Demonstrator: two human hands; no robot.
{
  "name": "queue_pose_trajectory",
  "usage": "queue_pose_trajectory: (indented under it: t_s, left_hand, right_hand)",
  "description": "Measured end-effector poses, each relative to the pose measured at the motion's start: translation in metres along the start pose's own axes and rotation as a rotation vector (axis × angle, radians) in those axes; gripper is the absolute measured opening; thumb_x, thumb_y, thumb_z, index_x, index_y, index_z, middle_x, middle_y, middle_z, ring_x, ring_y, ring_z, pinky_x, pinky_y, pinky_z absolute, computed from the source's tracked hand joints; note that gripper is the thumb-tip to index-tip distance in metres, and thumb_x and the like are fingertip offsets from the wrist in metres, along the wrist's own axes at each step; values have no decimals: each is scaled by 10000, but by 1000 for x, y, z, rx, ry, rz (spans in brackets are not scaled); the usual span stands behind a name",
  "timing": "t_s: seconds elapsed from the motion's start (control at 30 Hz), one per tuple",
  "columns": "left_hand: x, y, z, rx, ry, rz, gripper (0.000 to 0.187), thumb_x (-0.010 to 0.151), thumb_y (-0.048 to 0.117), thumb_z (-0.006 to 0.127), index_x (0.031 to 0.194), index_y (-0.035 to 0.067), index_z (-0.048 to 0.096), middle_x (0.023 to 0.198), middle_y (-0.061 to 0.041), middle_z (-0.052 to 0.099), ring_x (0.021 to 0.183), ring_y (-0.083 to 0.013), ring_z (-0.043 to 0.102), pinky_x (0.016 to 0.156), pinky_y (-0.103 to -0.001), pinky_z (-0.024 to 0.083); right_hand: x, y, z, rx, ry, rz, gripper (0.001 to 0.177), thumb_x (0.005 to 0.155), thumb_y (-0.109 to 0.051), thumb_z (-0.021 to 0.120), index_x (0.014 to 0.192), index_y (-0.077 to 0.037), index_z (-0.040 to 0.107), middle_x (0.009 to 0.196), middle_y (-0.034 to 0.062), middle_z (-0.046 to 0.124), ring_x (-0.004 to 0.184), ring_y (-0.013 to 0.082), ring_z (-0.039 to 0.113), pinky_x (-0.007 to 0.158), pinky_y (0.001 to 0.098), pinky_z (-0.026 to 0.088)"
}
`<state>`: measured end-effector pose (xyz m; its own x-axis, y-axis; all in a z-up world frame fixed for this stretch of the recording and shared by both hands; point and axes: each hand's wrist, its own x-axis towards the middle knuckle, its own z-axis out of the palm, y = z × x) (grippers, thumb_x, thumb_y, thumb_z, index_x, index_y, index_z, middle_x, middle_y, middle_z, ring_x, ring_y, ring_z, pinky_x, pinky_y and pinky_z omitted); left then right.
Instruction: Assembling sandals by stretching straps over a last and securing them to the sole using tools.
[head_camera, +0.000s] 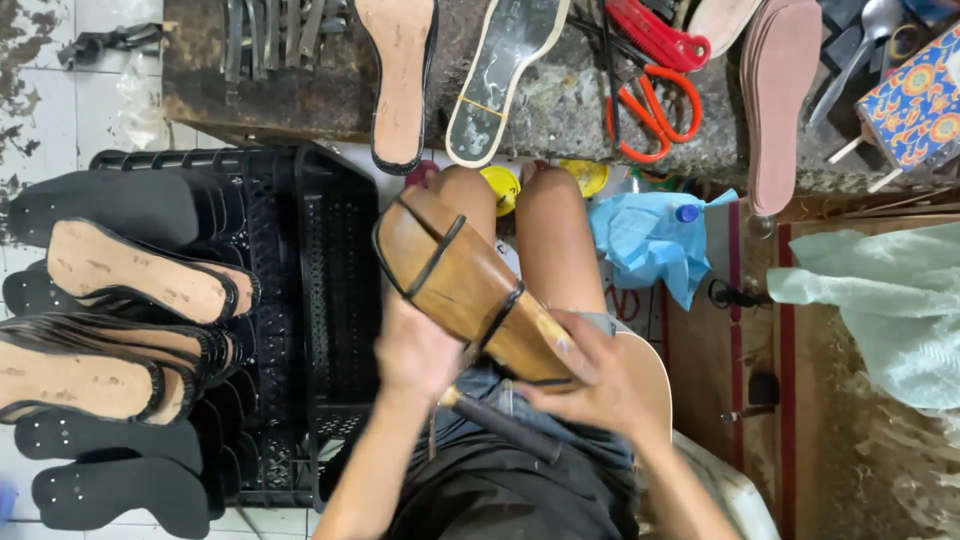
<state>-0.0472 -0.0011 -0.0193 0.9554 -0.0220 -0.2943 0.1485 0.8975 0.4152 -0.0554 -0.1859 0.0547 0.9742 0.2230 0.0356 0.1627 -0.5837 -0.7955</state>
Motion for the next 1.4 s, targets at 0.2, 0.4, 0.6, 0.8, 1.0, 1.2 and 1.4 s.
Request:
queue_pose_trajectory:
  t_s: [0.2, 0.4, 0.6, 0.8, 1.0, 1.2, 1.4]
  left_hand:
    - [20, 36, 9, 636, 291, 59, 512, 714, -4, 613, 1181, 113, 438, 993, -81, 530, 907, -176, 543, 795, -334, 508]
    - [30, 30, 24, 1776, 51, 555, 505, 738, 275, 686, 1122, 0, 508, 1247, -248, 419, 1117, -407, 425, 936, -495, 320]
    - [74, -8, 7, 1636, -599, 725, 446, 730, 399, 644, 1103, 165, 574, 1122, 10, 588, 1055, -175, 539, 961, -372, 313]
    - [79, 1, 14, 1611, -584, 604, 459, 674, 453, 667, 1045, 191, 597, 1066, 52, 619, 1013, -141, 569, 907, -352, 377]
    - [81, 8, 23, 1609, -610, 722, 428, 676, 380, 701, 1023, 153, 600, 1054, -6, 595, 985, -183, 573, 821, -351, 422]
    - [77, 16, 39, 1658, -616, 618, 390, 786, 391, 591, 1039, 95, 579, 1064, -69, 581, 1004, -231, 560, 844, -390, 416]
    - [81, 9, 36, 1705, -558, 703, 379, 803, 371, 561, 1064, 97, 560, 1055, -73, 586, 1002, -230, 567, 860, -398, 421]
  right_hand:
    - [39, 24, -44, -80, -268, -43, 637, 506, -159, 768, 1098, -69, 552, 1030, 151, 596, 913, 372, 585, 767, 439, 483]
    - [59, 36, -36, -252, -302, -21, 577, 595, -240, 757, 1111, -63, 571, 1128, 192, 542, 1036, 388, 512, 840, 444, 439]
    - [63, 77, -16, -175, -181, -61, 618, 509, -257, 808, 1076, -116, 608, 1008, 113, 607, 1004, 301, 555, 820, 370, 472]
    - [68, 77, -16, -198, -192, 4, 595, 507, -338, 822, 1030, -133, 625, 997, 26, 632, 1019, 201, 566, 846, 307, 463]
    - [109, 47, -42, -27, -369, 11, 479, 597, -378, 781, 963, -96, 656, 984, 71, 658, 1006, 261, 579, 814, 383, 477]
    - [166, 18, -52, 38, -254, 44, 390, 808, -355, 467, 1047, -74, 595, 1053, 95, 620, 924, 229, 621, 470, 277, 492]
    - [248, -19, -56, -51, -43, -332, 251, 822, -211, 549, 953, -5, 604, 945, 134, 644, 819, 225, 653, 687, 300, 543]
